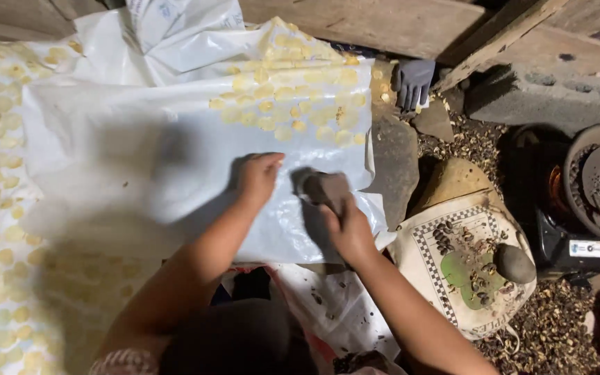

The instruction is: Cracking and flattening nuts using a stone and a wooden mallet on a ground-level workspace.

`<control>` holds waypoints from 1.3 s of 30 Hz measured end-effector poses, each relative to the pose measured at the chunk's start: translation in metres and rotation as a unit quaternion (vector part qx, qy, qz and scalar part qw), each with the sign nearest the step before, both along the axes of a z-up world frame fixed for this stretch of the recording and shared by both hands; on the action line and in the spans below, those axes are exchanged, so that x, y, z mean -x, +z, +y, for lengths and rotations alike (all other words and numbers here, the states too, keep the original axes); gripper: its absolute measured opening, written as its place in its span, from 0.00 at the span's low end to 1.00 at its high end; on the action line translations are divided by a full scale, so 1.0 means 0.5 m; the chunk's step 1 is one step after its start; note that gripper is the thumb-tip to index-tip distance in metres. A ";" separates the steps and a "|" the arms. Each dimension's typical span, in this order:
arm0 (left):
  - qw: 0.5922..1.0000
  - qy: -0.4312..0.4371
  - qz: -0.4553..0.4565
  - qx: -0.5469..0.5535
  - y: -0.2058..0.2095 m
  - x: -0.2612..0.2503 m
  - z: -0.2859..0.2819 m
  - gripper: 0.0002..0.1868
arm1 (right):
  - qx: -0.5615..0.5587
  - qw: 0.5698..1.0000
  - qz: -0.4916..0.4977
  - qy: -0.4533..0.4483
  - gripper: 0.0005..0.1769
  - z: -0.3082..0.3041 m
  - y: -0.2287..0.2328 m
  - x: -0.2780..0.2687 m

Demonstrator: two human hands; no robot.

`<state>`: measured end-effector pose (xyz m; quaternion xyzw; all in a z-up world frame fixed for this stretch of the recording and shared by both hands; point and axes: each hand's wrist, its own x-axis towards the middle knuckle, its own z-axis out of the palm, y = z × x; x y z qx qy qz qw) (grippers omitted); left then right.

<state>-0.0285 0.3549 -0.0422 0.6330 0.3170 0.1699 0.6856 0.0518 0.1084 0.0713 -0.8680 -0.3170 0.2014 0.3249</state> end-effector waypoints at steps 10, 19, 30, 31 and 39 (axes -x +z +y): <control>0.845 -0.088 -0.110 -0.517 0.157 -0.227 -0.142 0.05 | -0.080 0.969 0.053 -0.226 0.16 -0.060 0.236 -0.126; 0.829 -0.124 -0.076 -0.539 0.164 -0.188 -0.103 0.06 | -0.099 0.964 -0.175 -0.173 0.19 -0.006 -0.030 -0.170; 0.878 -0.145 -0.087 -0.449 0.129 -0.194 -0.103 0.22 | -0.102 0.972 0.018 -0.209 0.22 -0.019 0.181 -0.149; 0.858 -0.141 -0.062 -0.490 0.112 -0.191 -0.108 0.18 | -0.191 0.962 0.019 -0.195 0.16 -0.029 0.189 -0.135; 0.790 -0.126 0.003 -0.600 0.133 -0.139 -0.076 0.09 | -0.091 0.966 -0.192 -0.149 0.20 0.038 -0.011 -0.108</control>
